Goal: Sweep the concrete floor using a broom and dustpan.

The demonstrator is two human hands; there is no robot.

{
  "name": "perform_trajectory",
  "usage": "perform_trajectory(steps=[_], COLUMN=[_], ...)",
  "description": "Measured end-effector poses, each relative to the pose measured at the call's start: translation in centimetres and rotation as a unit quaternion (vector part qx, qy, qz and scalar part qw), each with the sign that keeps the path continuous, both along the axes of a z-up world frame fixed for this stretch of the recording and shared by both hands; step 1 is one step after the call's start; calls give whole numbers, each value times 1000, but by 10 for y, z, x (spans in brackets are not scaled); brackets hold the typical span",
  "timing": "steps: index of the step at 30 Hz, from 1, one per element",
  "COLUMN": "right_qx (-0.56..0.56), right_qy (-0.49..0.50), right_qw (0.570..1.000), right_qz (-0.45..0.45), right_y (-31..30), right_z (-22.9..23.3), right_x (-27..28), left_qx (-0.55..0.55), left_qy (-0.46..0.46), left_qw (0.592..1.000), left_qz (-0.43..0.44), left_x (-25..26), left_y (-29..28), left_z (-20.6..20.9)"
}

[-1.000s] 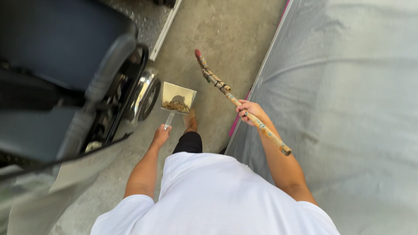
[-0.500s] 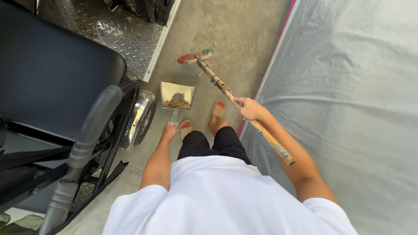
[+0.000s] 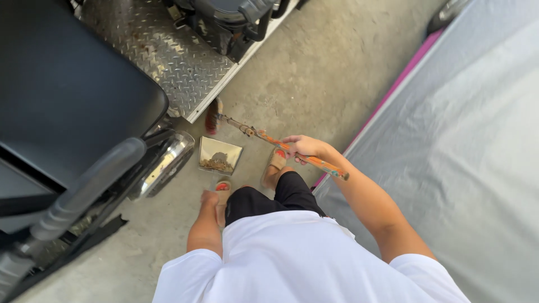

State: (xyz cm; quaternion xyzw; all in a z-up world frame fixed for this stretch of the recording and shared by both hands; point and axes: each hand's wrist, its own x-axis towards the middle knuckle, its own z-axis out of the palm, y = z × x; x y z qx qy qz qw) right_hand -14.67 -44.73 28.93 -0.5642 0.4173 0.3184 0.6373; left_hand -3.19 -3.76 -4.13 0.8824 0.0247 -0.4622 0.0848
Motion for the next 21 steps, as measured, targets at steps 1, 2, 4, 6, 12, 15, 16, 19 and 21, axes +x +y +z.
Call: perform_trajectory(steps=[1, 2, 4, 6, 12, 15, 16, 19, 21], right_qx=[2, 26, 54, 74, 118, 134, 139, 116, 107], right_qy=[1, 9, 21, 21, -31, -51, -47, -65, -69], right_qw=[1000, 1000, 998, 996, 984, 978, 977, 987, 992], right_qz=[15, 0, -2, -35, -132, -152, -152, -93, 3], right_y=[-11, -22, -41, -63, -113, -127, -122, -123, -128], right_z=[7, 14, 30, 48, 79, 77, 78, 88, 98], right_x=[1, 2, -5, -10, -20, -11, -8, 17, 28], left_qx=[2, 57, 115, 120, -212, -320, -314, -448, -475], left_qy=[1, 1, 7, 71, -112, -102, -99, -14, 67], left_qw=[1000, 998, 993, 984, 971, 942, 944, 894, 878], left_qz=[15, 11, 19, 107, 26, -5, -5, 11, 2], left_x=[-2, -6, -13, -8, -9, -9, -17, -14, -14], left_y=[-3, -6, -17, -44, -116, -208, -228, -303, -341], left_z=[2, 6, 49, 124, 113, 150, 176, 237, 260])
